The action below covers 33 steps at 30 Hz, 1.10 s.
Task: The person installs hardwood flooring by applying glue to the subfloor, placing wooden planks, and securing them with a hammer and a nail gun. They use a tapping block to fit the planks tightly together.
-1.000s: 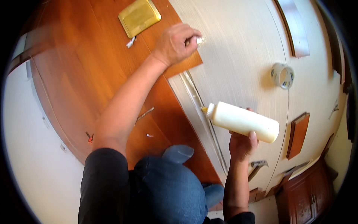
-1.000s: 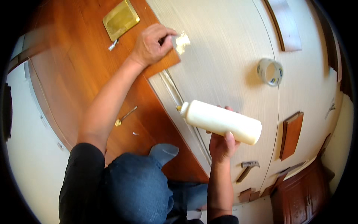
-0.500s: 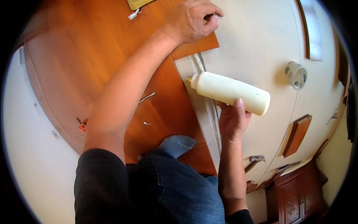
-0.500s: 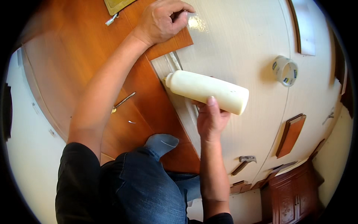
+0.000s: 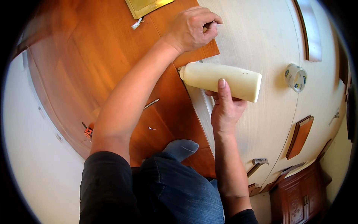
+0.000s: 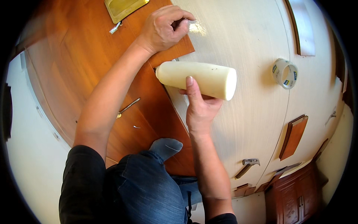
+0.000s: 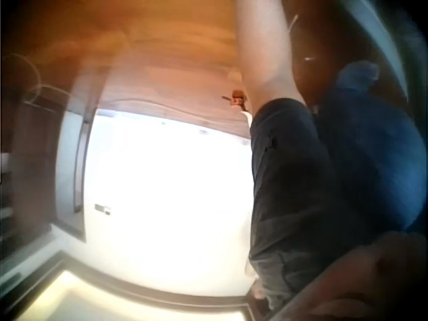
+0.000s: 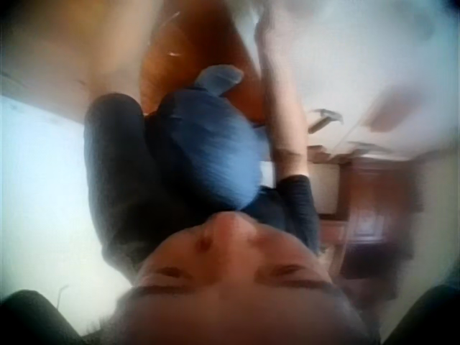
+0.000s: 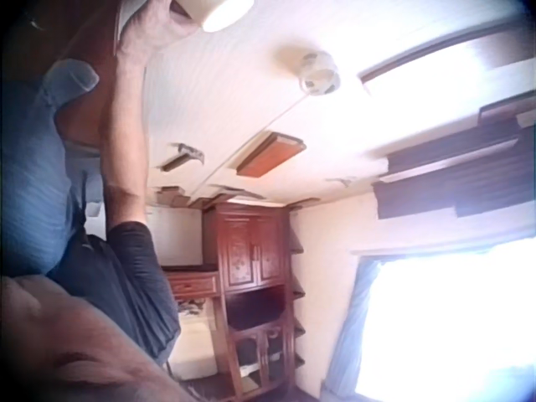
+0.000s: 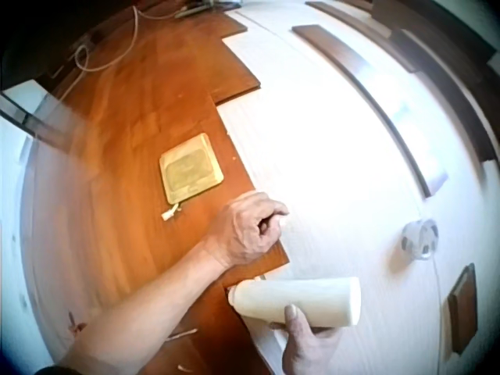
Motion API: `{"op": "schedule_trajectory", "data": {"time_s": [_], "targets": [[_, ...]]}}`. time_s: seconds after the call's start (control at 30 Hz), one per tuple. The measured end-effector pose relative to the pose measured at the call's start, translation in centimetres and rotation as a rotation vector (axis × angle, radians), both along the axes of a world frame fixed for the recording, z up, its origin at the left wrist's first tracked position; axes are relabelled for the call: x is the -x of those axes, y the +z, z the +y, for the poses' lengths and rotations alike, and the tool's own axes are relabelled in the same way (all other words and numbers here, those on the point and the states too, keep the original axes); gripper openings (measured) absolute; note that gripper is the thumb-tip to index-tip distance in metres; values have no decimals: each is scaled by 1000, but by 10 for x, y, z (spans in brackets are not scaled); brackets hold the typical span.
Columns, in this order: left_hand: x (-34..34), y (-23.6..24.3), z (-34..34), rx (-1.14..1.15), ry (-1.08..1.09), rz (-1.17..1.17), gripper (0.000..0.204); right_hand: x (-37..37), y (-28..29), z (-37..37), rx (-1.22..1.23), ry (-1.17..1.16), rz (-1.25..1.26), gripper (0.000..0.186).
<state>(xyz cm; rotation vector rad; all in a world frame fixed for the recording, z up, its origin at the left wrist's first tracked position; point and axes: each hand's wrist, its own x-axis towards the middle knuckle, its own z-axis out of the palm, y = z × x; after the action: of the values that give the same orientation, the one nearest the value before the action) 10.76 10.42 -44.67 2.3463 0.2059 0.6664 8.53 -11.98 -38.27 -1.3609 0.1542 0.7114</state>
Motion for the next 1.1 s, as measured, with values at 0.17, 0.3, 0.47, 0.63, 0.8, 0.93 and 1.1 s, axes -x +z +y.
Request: {"op": "schedule_trajectory", "data": {"time_s": [0.17, 0.3, 0.47, 0.63, 0.8, 0.93, 1.1], "targets": [[-1, 3, -2, 8, 8, 27, 11, 10, 10, 10, 46, -41, -77, 21], [-2, 5, 0, 5, 4, 46, 10, 19, 15, 6, 35, -66, -83, 23], [-1, 9, -5, 30, 17, 97, 14, 28, 16, -40, 108, -78, -6, 26], [-2, 4, -8, -44, -15, 112, 16, 39, 20, -111, 234, -78, 75, 27], [2, -10, 1, -20, -26, 130, 18, 55, 30, -189, 329, -157, 230, 25], [0, -8, 4, -48, -40, 183, 20, 78, 33, -251, 358, -201, 238, 29], [3, -23, 22, -59, -38, 282, 24, 107, 33, -303, 326, -262, 259, 32]]}}
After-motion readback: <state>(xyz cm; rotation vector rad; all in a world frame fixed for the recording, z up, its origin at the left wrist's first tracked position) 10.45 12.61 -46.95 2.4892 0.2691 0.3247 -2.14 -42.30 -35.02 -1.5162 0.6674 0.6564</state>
